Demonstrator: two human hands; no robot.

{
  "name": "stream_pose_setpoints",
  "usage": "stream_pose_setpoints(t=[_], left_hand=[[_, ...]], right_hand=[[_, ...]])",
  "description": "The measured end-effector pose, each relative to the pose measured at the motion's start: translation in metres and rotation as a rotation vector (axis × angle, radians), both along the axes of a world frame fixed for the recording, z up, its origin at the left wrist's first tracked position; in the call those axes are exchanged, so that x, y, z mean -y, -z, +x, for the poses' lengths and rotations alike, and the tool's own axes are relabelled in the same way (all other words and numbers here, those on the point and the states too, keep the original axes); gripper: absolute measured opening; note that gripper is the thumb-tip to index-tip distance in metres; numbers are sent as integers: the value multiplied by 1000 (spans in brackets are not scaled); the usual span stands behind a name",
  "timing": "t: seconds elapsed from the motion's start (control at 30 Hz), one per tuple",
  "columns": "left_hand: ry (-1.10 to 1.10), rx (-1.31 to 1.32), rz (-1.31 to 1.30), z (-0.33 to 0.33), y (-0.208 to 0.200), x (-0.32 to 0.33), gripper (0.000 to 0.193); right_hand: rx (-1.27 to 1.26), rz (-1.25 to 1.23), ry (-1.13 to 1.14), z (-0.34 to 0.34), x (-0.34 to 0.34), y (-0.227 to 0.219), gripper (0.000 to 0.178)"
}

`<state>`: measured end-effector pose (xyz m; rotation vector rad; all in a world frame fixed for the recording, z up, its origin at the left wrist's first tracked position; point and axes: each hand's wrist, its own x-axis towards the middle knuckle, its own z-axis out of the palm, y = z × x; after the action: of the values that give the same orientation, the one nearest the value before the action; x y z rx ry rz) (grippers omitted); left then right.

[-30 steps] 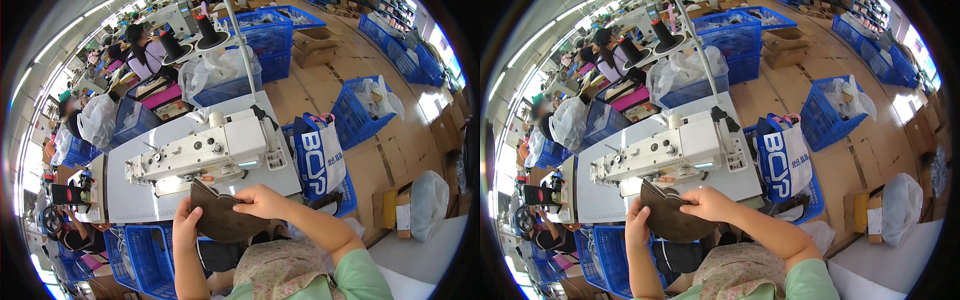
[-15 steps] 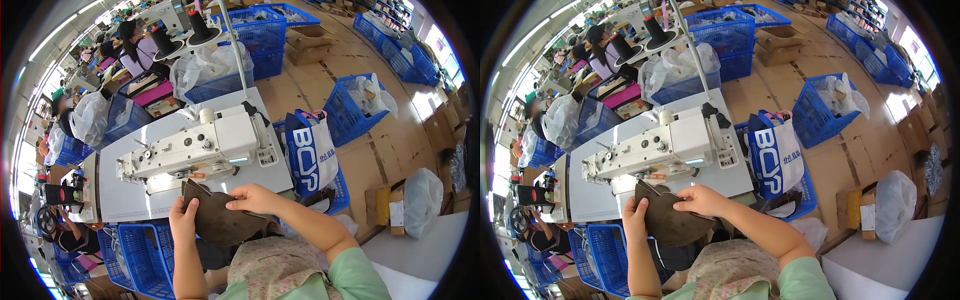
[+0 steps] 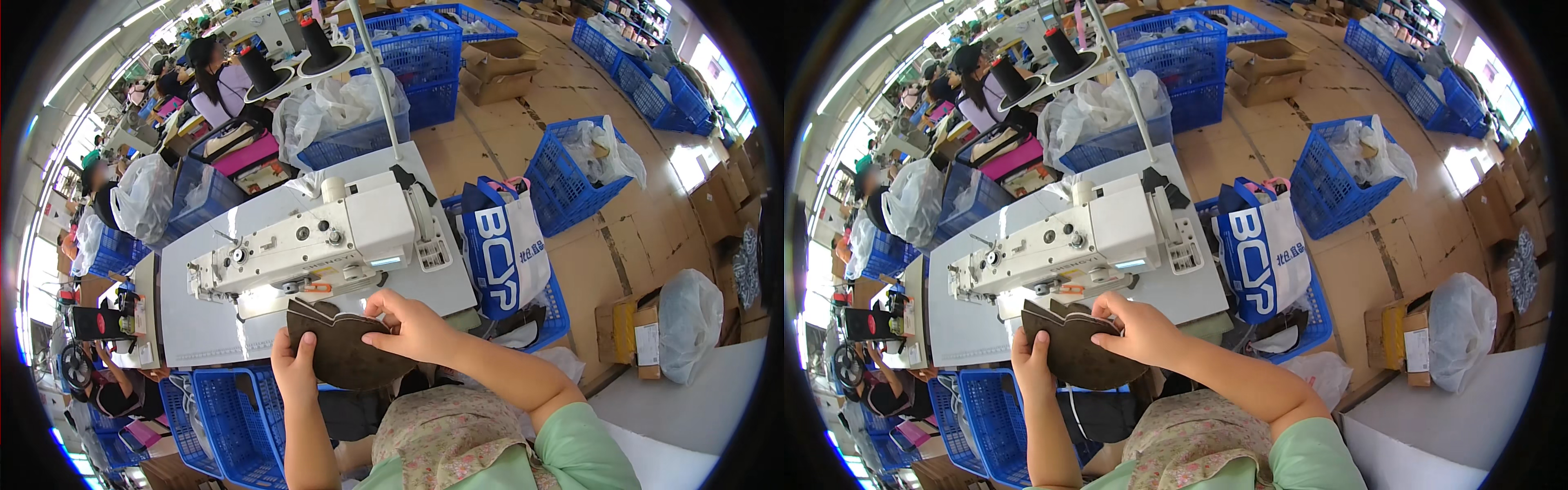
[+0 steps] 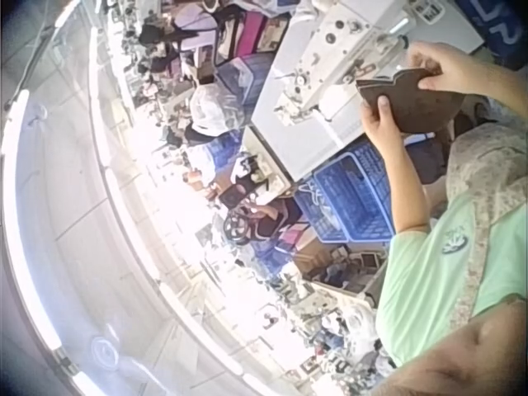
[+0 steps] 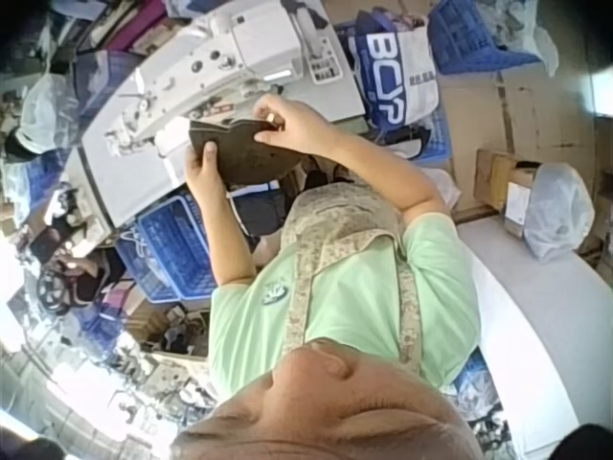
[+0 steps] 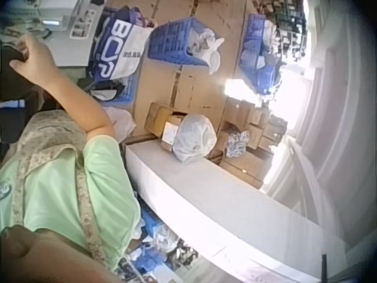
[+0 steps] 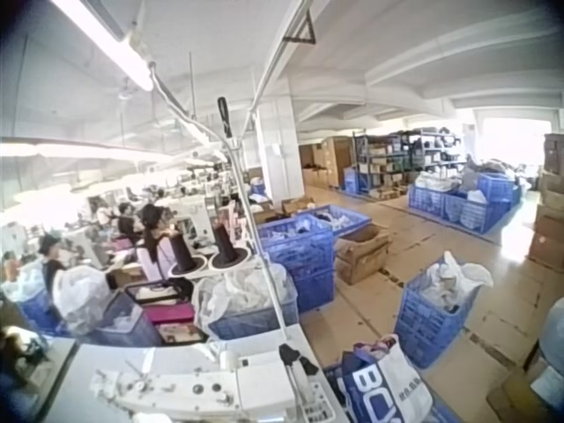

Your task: Gathering and sorting upper shoe components from bins into bags and onto a work surface.

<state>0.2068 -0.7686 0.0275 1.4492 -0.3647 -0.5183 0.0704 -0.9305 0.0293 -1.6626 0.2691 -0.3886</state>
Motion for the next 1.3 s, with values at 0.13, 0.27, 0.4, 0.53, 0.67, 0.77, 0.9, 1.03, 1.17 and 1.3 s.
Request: stream_pose_setpoints(t=[0.13,0.27,0.4,0.53,0.67,0.77,0.9,1.03,1.17,1.3], left_hand=[[10,29,-26,-1,-1,-1,15],[3,55,-41,-3,-2,-2,16],[12,51,-46,-3,-2,-4,17],[17,50,-66,-3,-2,-4,19],[32,47,-86,-4,-3,-5,19],[20,47,-92,-5,-3,-5,20],[24,45,-84,-5,-2,-7,20],[24,26,-115,-4,0,-7,21],[11,-3,-136,-3,2,-9,24],[2,-29,-162,-3,3,-9,27]], right_hand=[[-28,-132,8,0,3,-7,30],[5,-130,4,1,5,-7,30],[8,-190,3,3,8,-10,24],[46,-218,24,4,6,-9,18],[43,-168,18,5,5,-11,17],[62,-157,31,5,5,-13,15],[9,-100,0,4,5,-12,14],[36,-59,-32,6,5,-11,17],[128,33,50,7,-3,-8,27],[83,112,-21,4,-2,-13,37]])
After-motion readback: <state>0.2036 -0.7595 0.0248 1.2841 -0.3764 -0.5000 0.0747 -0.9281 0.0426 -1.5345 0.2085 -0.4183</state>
